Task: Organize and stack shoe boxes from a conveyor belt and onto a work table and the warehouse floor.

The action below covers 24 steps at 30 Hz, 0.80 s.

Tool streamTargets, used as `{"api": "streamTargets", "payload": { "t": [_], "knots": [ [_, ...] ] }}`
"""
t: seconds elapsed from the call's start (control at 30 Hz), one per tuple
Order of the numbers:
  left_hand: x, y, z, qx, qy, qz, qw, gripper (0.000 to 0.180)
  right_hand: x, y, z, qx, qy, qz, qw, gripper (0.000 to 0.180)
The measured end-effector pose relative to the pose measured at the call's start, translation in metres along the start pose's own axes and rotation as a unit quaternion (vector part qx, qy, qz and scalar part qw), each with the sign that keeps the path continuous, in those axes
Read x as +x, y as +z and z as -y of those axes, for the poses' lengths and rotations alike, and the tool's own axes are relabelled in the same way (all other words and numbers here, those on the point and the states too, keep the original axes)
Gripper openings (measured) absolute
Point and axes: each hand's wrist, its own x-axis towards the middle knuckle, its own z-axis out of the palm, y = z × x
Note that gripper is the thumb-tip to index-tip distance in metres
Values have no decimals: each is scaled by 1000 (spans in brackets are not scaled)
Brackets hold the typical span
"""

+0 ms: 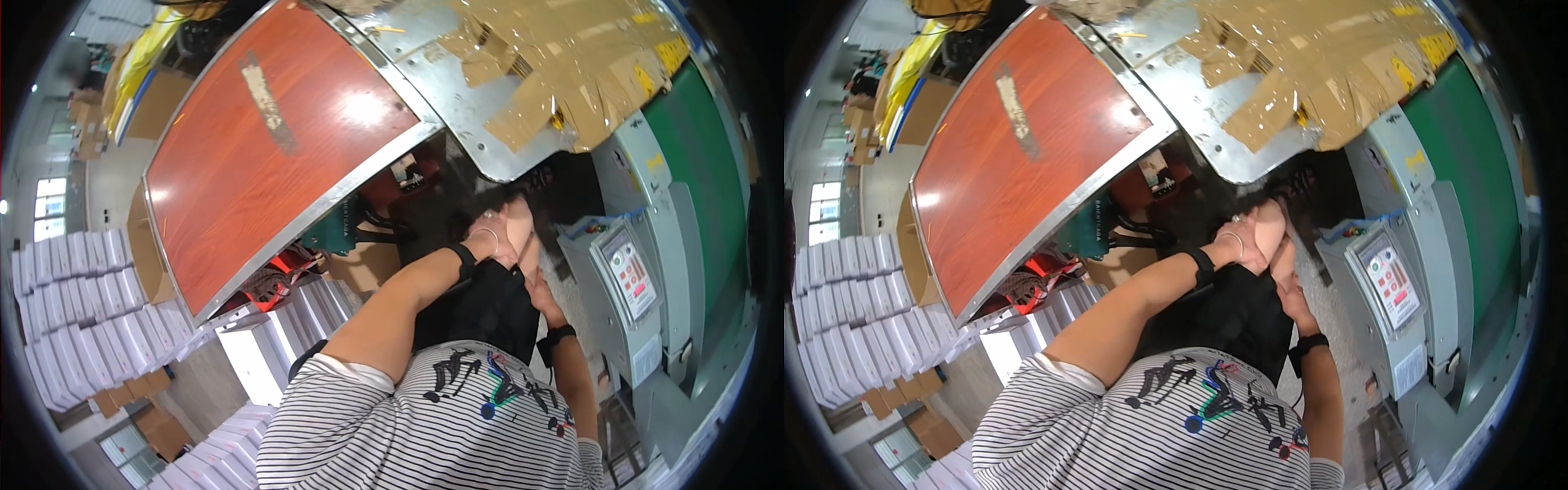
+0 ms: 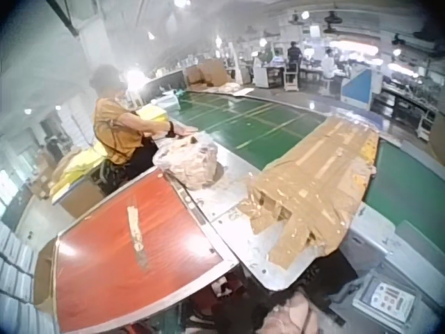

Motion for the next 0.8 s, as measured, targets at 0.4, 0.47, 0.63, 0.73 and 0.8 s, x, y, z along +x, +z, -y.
{"api": "streamTargets", "payload": {
  "t": [0.4, 0.47, 0.63, 0.73, 0.8],
  "knots": [
    [14, 5, -12, 10, 18, 7, 1000, 119, 18, -2, 16, -8, 182, 36, 983, 67],
    [17, 6, -9, 13, -3, 21, 1000, 119, 21, 0, 21, -26, 187, 48, 981, 68],
    [14, -2, -10, 21, -17, 31, 999, 118, 16, -15, 45, -19, 217, 39, 975, 69],
    [16, -1, -11, 30, -28, 34, 999, 118, 14, -20, 49, -20, 208, 37, 977, 71],
    [15, -1, -8, 41, -32, 15, 999, 118, 14, -19, 52, -30, 225, 28, 974, 74]
  ]
}}
